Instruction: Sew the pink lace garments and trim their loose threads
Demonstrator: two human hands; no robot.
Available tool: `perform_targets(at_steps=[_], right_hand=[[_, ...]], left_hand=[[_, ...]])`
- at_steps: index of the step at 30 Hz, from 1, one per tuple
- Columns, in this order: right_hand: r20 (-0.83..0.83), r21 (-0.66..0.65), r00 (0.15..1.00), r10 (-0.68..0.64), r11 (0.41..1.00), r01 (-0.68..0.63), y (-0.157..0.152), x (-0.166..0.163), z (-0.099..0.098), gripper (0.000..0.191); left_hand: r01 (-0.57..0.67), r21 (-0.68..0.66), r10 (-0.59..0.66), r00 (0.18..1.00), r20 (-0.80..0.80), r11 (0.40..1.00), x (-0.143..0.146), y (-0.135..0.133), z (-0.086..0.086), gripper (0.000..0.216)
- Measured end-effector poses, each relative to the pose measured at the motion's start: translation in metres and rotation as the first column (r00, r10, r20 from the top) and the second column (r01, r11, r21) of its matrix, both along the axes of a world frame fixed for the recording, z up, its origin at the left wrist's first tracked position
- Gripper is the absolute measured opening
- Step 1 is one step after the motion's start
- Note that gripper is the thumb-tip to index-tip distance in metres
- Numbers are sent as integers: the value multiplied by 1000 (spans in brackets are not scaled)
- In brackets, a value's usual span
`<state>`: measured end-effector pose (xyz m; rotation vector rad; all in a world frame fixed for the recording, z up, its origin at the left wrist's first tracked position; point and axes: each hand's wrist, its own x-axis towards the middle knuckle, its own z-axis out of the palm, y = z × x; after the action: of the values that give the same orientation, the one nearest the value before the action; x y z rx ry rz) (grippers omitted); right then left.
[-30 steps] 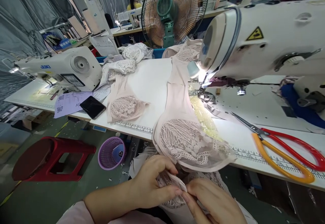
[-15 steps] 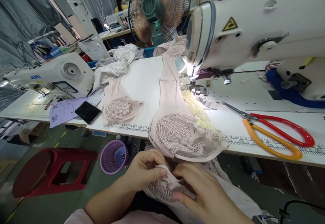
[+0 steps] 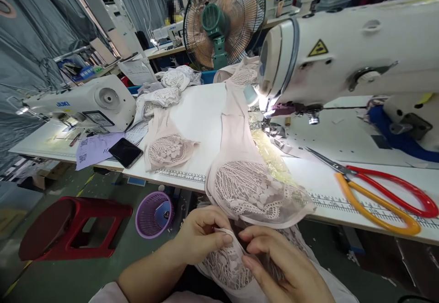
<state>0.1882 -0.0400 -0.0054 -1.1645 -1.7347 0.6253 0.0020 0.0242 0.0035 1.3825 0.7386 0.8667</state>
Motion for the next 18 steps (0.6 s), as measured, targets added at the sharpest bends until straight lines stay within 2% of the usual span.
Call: perform_targets(at_steps=[5, 11, 18], right_hand=[[108, 49, 994, -13, 999, 8, 1, -6, 5, 4], [120, 73, 990, -67, 996, 59, 1, -14, 3, 5], [44, -67, 999, 18, 998, -15, -3, -12, -3, 8]], left_hand=[[-34, 55, 36, 999, -35, 998, 2, -2, 0, 38], [-43, 121, 48, 998, -44, 992, 0, -4, 1, 38], [-42, 155, 51, 997, -56, 987, -1, -6, -1, 30]])
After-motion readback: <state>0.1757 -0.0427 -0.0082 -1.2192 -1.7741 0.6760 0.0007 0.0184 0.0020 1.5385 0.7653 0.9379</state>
